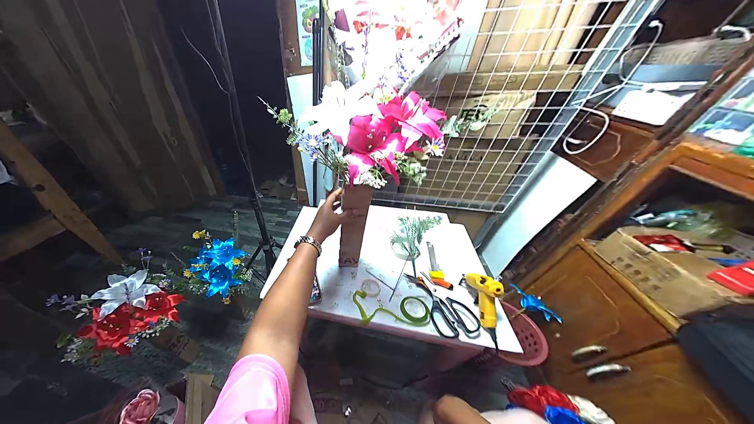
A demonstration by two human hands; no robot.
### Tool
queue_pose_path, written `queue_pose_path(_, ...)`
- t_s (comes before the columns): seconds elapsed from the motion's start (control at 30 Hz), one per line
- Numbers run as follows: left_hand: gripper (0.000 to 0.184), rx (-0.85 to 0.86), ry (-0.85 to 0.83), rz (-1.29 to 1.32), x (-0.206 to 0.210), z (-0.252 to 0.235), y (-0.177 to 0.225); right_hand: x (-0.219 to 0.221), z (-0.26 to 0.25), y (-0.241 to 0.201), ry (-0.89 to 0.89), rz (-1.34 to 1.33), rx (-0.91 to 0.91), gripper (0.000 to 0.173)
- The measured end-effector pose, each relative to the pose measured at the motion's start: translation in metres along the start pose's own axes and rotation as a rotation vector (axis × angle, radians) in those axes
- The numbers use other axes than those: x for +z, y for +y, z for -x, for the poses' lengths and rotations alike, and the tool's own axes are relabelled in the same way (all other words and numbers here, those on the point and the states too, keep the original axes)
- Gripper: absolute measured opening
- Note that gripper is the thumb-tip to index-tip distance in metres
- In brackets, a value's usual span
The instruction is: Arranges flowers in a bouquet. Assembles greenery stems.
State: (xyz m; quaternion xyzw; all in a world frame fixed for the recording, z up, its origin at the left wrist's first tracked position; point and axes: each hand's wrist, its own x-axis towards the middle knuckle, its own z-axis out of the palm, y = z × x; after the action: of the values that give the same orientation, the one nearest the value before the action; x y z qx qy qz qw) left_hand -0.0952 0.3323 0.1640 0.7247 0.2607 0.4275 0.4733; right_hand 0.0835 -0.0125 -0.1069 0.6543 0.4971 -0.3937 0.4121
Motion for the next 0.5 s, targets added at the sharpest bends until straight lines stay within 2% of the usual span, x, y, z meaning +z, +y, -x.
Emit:
queue_pose_path(0.07, 0.084, 0.015, 0.010, -0.038, 0.001, 0.000, -0.006, 0.002, 0.014, -0.014, -0.026, 0.032, -0.031, 0.063)
queue_pose_path(0.13, 0.090, -0.003, 0.036, -0.071, 0.000, 0.004, -0.006, -0.006, 0.055, -0.038, -0.054, 0.020, -0.033, 0.062)
queue_pose_path(0.23, 0.092, -0.013, 0.134, -0.042, -0.003, 0.027, 0.002, 0.004, 0.065, -0.055, -0.045, -0.011, -0.040, 0.056)
queue_pose_path(0.37, 0.073, 0.073, 0.264, 0.075, -0.011, 0.102, -0.004, 0.010, 0.027, -0.065, -0.259, -0.319, -0.089, 0.031)
queue_pose_path(0.43, 0.062, 0.081, 0.374, 0.171, -0.018, 0.144, -0.015, 0.005, 0.011, -0.071, -0.345, -0.474, -0.131, 0.035)
queue_pose_path(0.5, 0.035, 0.049, 0.613, 0.252, -0.025, 0.178, -0.030, -0.011, 0.022, -0.078, -0.316, -0.435, -0.224, 0.046)
